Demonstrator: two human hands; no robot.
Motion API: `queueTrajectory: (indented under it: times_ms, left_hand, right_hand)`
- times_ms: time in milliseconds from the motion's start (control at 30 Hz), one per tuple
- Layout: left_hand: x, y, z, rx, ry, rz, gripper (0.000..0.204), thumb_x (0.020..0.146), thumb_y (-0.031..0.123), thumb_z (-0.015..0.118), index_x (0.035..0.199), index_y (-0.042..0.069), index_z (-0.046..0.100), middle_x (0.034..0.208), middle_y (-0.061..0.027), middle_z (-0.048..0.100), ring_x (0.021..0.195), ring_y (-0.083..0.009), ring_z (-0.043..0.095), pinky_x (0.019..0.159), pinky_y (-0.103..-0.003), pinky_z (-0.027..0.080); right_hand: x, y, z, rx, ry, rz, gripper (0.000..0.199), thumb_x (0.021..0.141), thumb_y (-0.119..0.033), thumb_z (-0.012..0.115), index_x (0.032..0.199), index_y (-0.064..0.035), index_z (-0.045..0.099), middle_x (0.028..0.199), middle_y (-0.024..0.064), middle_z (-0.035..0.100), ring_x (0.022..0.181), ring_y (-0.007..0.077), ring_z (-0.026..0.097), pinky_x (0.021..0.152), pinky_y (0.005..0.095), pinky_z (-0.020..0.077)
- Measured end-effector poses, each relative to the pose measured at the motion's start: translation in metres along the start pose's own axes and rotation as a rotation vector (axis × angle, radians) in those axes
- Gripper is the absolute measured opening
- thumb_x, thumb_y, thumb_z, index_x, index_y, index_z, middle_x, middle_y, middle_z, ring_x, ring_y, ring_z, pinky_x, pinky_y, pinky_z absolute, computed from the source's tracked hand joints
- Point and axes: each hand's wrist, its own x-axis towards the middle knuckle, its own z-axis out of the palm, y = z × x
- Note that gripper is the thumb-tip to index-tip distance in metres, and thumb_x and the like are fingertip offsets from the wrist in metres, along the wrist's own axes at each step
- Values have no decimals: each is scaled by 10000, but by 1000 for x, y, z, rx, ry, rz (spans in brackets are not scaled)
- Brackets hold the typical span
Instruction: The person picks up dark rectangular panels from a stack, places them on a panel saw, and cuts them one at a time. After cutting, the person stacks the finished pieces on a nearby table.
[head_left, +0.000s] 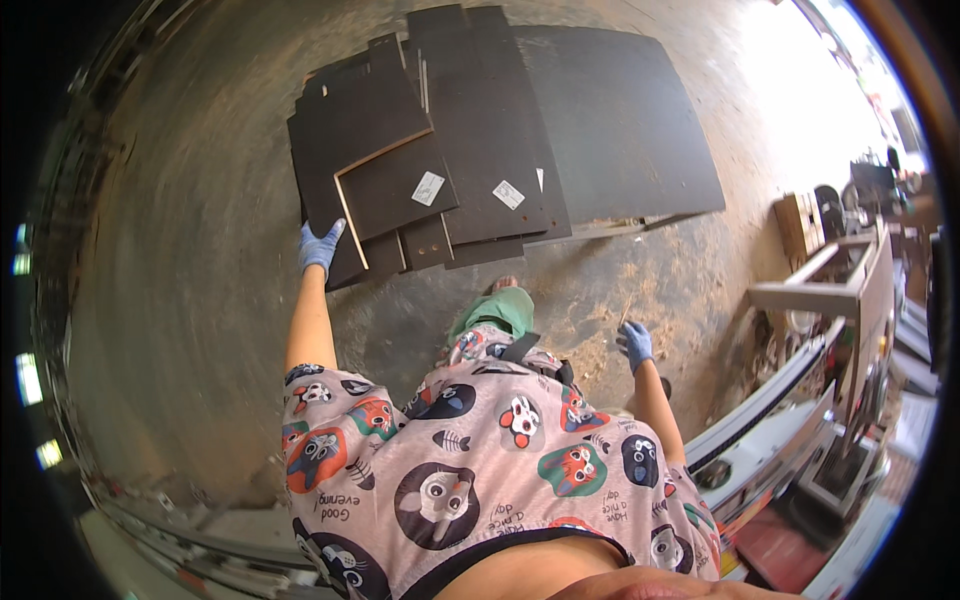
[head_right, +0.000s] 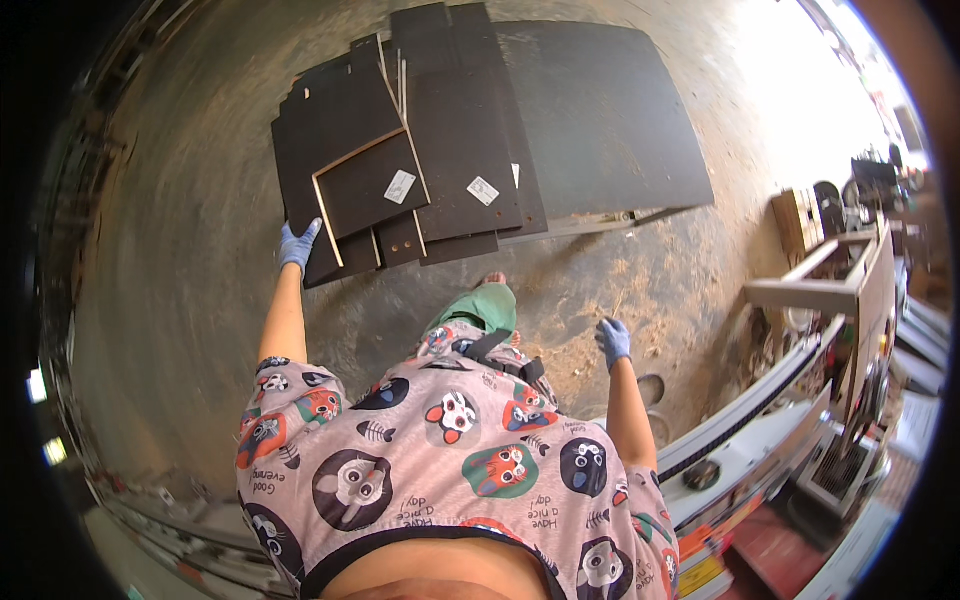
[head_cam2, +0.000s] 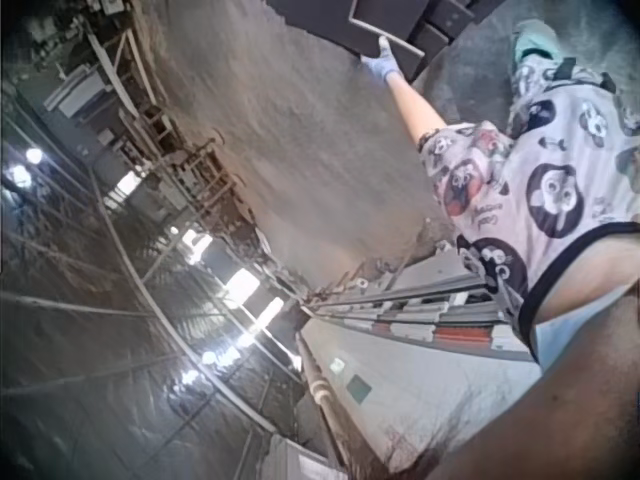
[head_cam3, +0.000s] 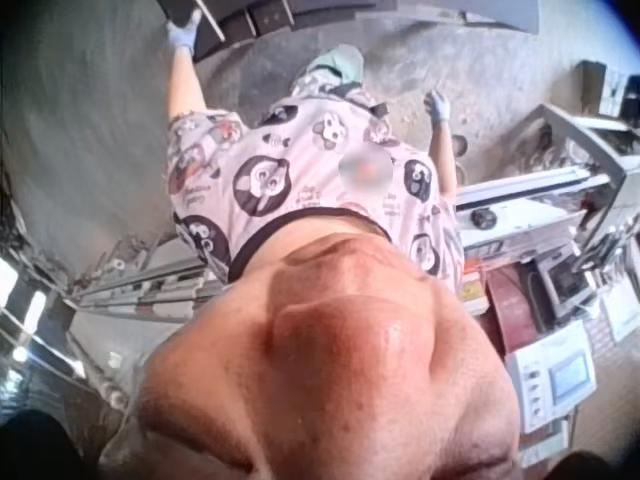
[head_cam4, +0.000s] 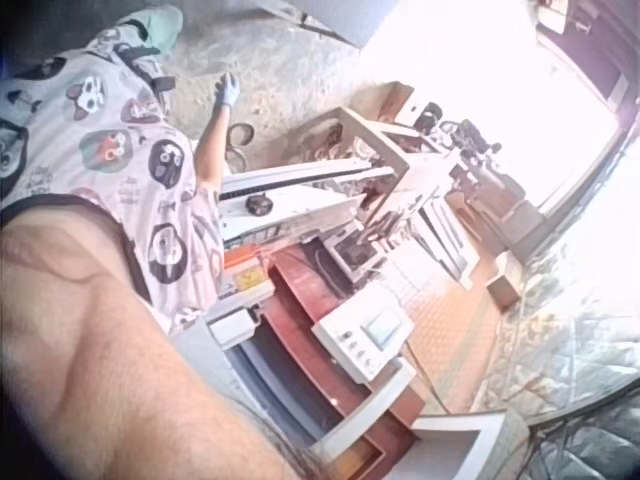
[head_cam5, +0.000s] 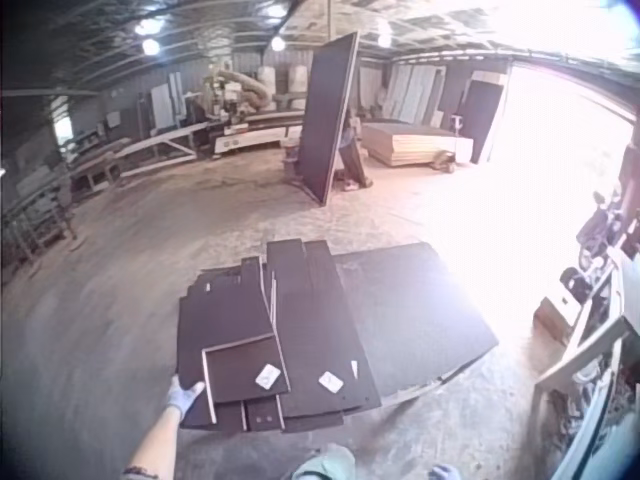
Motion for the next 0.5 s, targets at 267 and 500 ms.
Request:
queueTrajectory:
  times_ms: [267,500]
  left_hand:
    - [-48,42,1,-18,95,-186,957,568,592,749,1322,142,370,1265,-222,445,1111,-373,495,920,-437,428]
    - [-58,35,-8,-34,125,-192,937,593,569,748,1322,137,350,1267,-222,429,1116,-365,483,927,-417,425]
  right_hand:
    - [143,-178,48,274,59,216,663,786,-481,608,1330,-225,330,1248,62,488,969,240,543,743,438,462]
    - [189,-243,81,796,-374,157,693,832,-647,281,1336,-186,398,1360,39,422,1223,295,396,978,505,318]
